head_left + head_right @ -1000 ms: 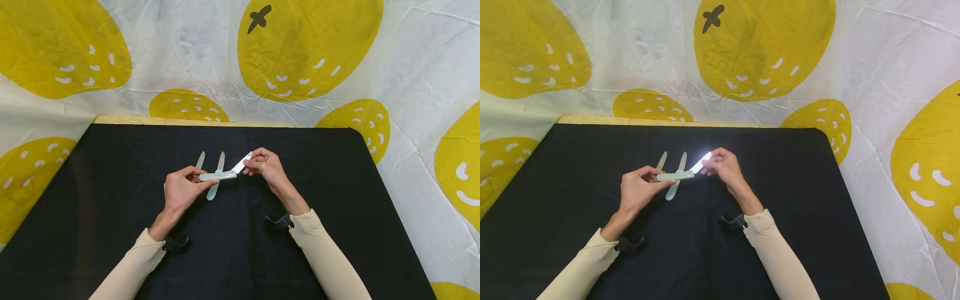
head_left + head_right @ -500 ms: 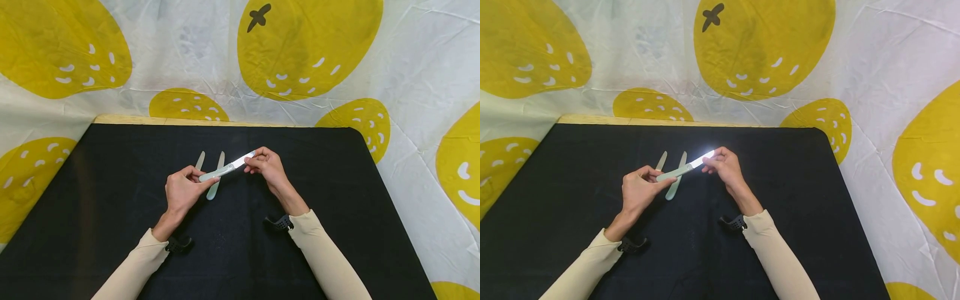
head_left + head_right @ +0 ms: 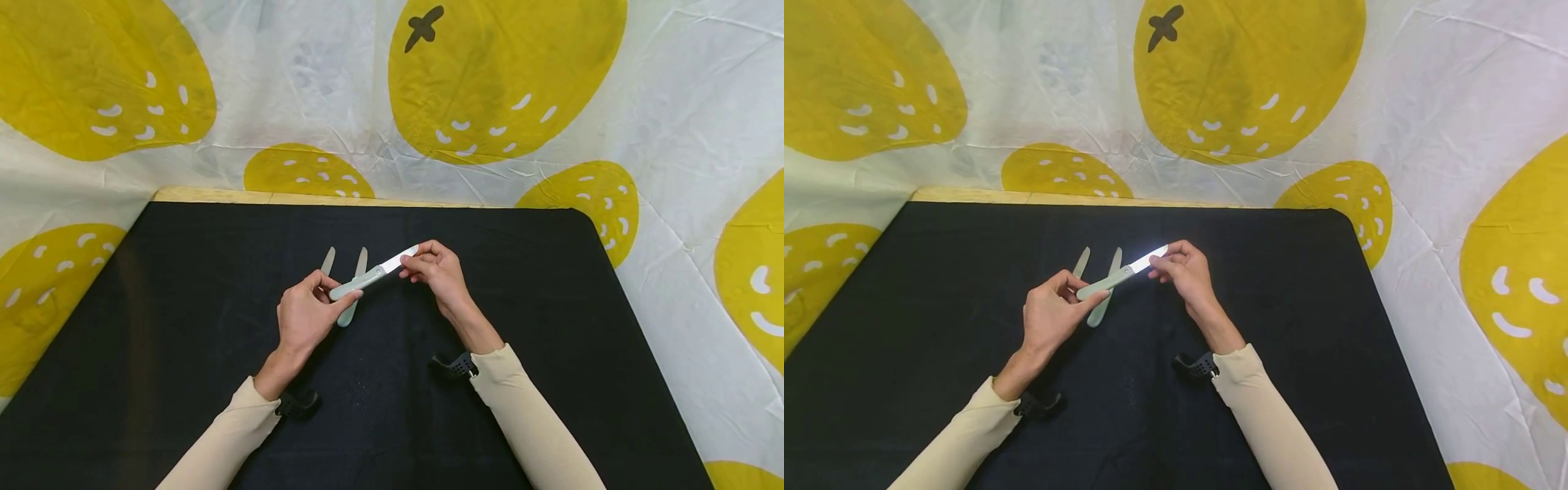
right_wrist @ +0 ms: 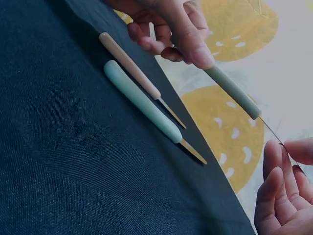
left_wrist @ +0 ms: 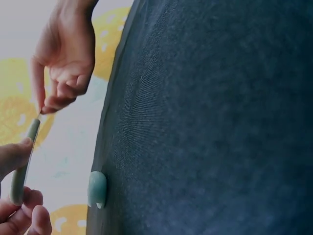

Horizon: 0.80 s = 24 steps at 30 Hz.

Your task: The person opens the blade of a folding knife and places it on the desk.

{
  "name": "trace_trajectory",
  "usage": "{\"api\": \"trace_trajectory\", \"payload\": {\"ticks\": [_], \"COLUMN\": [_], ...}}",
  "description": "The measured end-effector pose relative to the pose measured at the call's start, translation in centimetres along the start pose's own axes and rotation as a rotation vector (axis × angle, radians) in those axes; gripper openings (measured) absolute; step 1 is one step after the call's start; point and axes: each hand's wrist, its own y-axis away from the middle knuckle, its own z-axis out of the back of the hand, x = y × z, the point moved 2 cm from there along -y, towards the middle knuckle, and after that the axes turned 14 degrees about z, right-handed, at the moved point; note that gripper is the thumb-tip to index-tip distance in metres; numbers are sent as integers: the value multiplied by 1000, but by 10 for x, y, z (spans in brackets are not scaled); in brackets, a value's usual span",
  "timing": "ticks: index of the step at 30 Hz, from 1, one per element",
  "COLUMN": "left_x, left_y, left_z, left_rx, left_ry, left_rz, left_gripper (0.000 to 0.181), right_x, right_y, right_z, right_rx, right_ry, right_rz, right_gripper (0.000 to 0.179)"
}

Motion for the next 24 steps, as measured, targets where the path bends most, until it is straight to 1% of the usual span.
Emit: {"api": "trace_trajectory", "payload": {"ticks": [3, 8, 12, 18, 21, 24], "left_x": [-3, -8, -13, -20, -22, -23], "left_y": [5, 17, 25, 33, 35, 37], "left_z": [-2, -7, -10, -14, -17, -19], "left_rx": [25, 119, 165, 228, 250, 254], "left_ry": [-36, -100, -106, -109, -113, -122], "left_rz": [-31, -70, -79, -90, -101, -117], "left_gripper": [32, 31, 35, 35, 34, 33], "right_x": [-2, -1, 2, -1, -3, -4], "right_y": [-1, -5, -9, -14, -16, -17], "right_z": [1, 2, 4, 9, 11, 12], "right_rx": [-3, -16, -19, -16, -4, 14], "right_ry": [5, 42, 99, 186, 210, 233], "right_rz": [14, 49, 71, 90, 90, 85], "right_gripper": [18, 19, 25, 45, 48, 47]}}
